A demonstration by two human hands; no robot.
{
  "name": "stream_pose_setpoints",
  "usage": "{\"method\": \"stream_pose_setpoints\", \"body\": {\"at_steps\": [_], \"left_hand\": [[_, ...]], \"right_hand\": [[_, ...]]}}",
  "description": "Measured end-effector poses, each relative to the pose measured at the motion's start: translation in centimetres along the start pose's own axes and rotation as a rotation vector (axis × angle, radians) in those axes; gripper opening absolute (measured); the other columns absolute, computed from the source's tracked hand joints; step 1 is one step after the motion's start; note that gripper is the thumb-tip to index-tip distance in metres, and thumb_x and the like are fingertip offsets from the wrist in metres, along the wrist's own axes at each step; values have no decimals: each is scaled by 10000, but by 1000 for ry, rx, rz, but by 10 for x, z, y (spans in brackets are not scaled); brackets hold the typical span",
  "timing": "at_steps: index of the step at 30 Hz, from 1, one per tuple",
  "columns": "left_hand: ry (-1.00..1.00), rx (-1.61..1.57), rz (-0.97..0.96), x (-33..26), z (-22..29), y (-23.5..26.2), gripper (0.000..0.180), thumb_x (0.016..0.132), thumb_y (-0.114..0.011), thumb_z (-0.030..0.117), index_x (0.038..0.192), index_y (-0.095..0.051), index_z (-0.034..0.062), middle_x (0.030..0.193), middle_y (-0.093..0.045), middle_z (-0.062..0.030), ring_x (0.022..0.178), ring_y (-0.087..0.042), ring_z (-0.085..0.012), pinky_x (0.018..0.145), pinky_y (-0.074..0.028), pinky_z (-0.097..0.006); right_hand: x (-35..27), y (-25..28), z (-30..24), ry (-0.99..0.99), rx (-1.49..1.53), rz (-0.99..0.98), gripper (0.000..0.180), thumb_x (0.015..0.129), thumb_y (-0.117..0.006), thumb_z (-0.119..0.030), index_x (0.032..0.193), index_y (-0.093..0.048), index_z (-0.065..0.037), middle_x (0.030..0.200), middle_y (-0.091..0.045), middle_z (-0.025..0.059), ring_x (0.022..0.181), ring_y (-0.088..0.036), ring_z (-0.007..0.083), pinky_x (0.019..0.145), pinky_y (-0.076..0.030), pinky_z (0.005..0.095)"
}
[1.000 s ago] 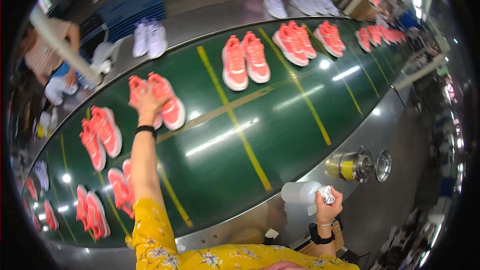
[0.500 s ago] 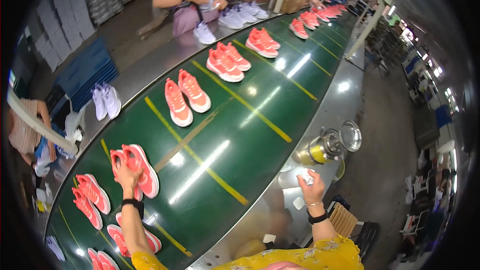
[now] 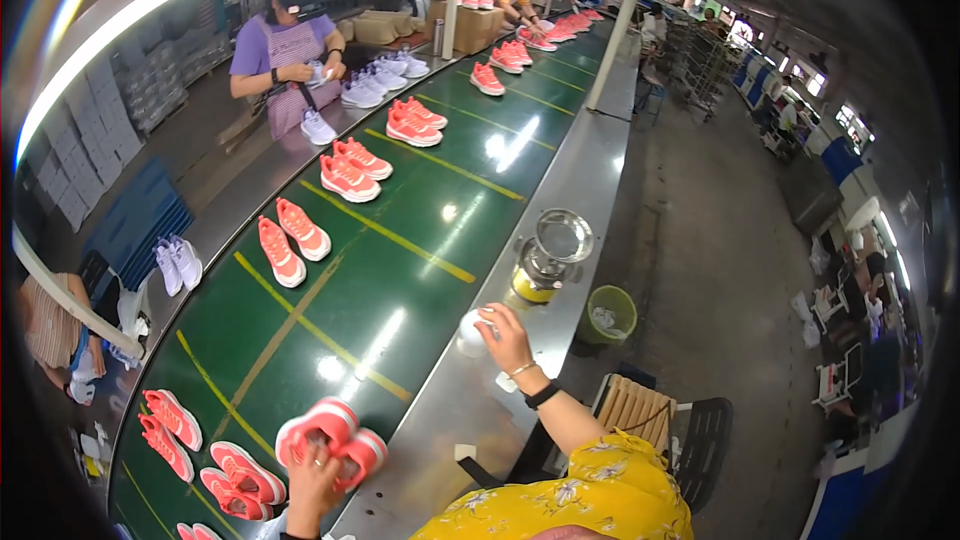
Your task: Cleaning and inspecting finished sneakers on a conveyor belt using a cloth and cleaning liquid.
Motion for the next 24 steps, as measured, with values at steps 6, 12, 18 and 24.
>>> {"method": "stream_pose_setpoints", "body": {"at_steps": [6,12,18,24], "left_hand": [[-211,-106,-278,-99,91,-57,271,889,-546,245,1130,-669,243,1450,-487,-56,1499,-244,-320,1224,-137,-602],[-49,-211,-325,-97,165,-45,287,741,-670,140,1025,-672,101,1229,-601,-107,1299,-486,-263,1095,-354,-533],[525,-672,107,-59,214,-54,346,844,-622,66,1156,-527,-49,1109,-587,-267,1082,-566,-441,916,-485,-479],[874,-597,26,-67,217,-110,425,841,-721,189,1125,-529,-63,1087,-583,-310,1046,-575,-471,882,-482,-521]], "right_hand": [[12,4,5,-98,126,-120,151,907,-689,-99,1055,-705,-72,1016,-605,123,965,-629,303,827,-528,392],[20,-2,23,69,30,-86,86,935,-635,-77,998,-681,-42,964,-596,128,863,-622,317,767,-522,408],[1,11,-18,6,156,-4,140,888,-698,-21,1023,-729,-40,986,-644,116,865,-647,261,708,-530,349],[-90,-14,-52,-299,403,-405,134,902,-723,-80,1016,-757,-20,958,-674,68,826,-629,129,713,-495,249]]}}
Point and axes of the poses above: each hand's wrist, its own x-axis towards the middle knuckle, its own y-axis out of the back of the hand, z = x × y, the point moved 2 cm from there along x, towards the middle knuckle
